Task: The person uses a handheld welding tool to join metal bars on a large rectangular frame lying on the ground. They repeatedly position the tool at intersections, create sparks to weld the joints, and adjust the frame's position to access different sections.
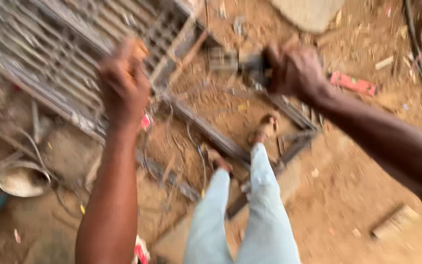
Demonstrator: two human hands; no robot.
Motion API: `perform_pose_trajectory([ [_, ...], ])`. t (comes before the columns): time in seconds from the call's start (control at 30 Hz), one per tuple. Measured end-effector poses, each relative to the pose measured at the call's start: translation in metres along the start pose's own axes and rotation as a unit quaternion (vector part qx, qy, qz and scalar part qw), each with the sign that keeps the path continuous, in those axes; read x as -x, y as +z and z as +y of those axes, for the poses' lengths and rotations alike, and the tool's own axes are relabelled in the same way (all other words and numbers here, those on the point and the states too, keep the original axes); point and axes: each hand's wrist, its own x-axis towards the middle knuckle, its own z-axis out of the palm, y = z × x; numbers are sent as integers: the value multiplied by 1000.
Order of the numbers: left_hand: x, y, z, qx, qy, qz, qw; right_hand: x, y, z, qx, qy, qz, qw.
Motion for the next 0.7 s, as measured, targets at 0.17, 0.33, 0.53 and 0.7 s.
perform_pose_trajectory([
  [0.17,47,0,-3,80,-156,-37,984,-13,-2,-7,-147,99,-129,976],
  [0.33,109,8,26,108,-330,-42,937,7,28,-25,-523,250,-226,783],
  [0.53,138,29,73,134,-382,-120,906,31,76,-56,-477,138,-54,866],
  [0.7,107,29,88,211,-392,138,885,16,56,-70,-310,23,150,939],
])
